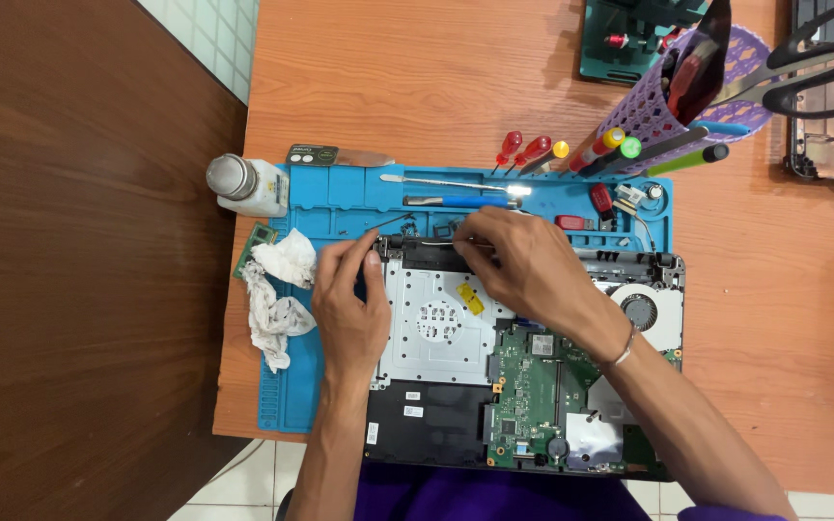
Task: The person places a laptop chassis on a work mat and proceeds to connect several internal cables to the motherboard, handles a detached cable assembly, and then uses a cloth to wipe down a small component.
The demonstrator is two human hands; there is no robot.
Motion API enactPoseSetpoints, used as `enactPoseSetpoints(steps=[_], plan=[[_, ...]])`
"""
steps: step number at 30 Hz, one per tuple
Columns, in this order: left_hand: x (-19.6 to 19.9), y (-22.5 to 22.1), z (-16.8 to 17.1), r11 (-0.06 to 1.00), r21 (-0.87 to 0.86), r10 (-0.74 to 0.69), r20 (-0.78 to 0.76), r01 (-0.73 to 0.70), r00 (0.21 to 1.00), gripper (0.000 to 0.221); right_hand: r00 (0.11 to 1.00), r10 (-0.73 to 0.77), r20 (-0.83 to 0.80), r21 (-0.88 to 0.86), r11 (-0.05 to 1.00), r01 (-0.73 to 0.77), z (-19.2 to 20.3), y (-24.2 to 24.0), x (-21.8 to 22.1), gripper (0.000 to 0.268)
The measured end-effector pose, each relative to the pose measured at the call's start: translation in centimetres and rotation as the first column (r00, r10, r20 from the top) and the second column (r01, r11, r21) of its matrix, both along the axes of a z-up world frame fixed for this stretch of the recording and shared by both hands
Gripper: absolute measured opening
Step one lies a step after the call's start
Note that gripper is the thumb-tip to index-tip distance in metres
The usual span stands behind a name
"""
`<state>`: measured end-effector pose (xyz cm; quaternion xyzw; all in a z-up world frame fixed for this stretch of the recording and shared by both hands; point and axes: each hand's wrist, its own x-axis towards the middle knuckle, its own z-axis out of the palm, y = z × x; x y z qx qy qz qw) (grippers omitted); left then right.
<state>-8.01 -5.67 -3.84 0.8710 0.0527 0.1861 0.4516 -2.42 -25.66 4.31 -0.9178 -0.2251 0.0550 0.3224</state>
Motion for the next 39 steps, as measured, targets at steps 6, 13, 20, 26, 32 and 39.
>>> enactPoseSetpoints(steps=[6,13,20,26,32,39], plan=[[-0.4,-0.1,0.0,0.994,0.089,-0.073,0.103,0.064,0.992,0.028,0.996,-0.064,0.056,0.045,0.997,0.062,-0.5,0.1,0.2,0.012],[-0.1,-0.1,0.2,0.975,0.183,-0.145,0.077,0.128,0.986,0.037,0.992,-0.071,-0.106,0.040,0.996,0.075,0.2,-0.6,1.8,0.017],[0.0,-0.2,0.2,0.979,0.162,-0.142,0.084,0.127,0.986,0.033,0.870,0.059,-0.490,0.174,0.984,0.031,0.4,-2.6,4.4,0.016],[-0.1,-0.2,0.2,0.979,0.162,-0.137,0.087,0.122,0.987,0.032,0.907,0.116,-0.406,0.119,0.990,-0.073,1.3,-2.1,5.0,0.016],[0.0,-0.1,-0.2,0.982,0.167,-0.111,0.139,0.088,0.984,0.026,0.896,0.174,-0.408,0.020,0.983,-0.182,1.4,-2.9,2.5,0.018],[-0.1,-0.1,0.2,0.978,0.147,-0.154,0.050,0.146,0.987,0.033,0.915,0.065,-0.398,-0.070,0.992,-0.101,0.6,-2.2,-0.8,0.020]])
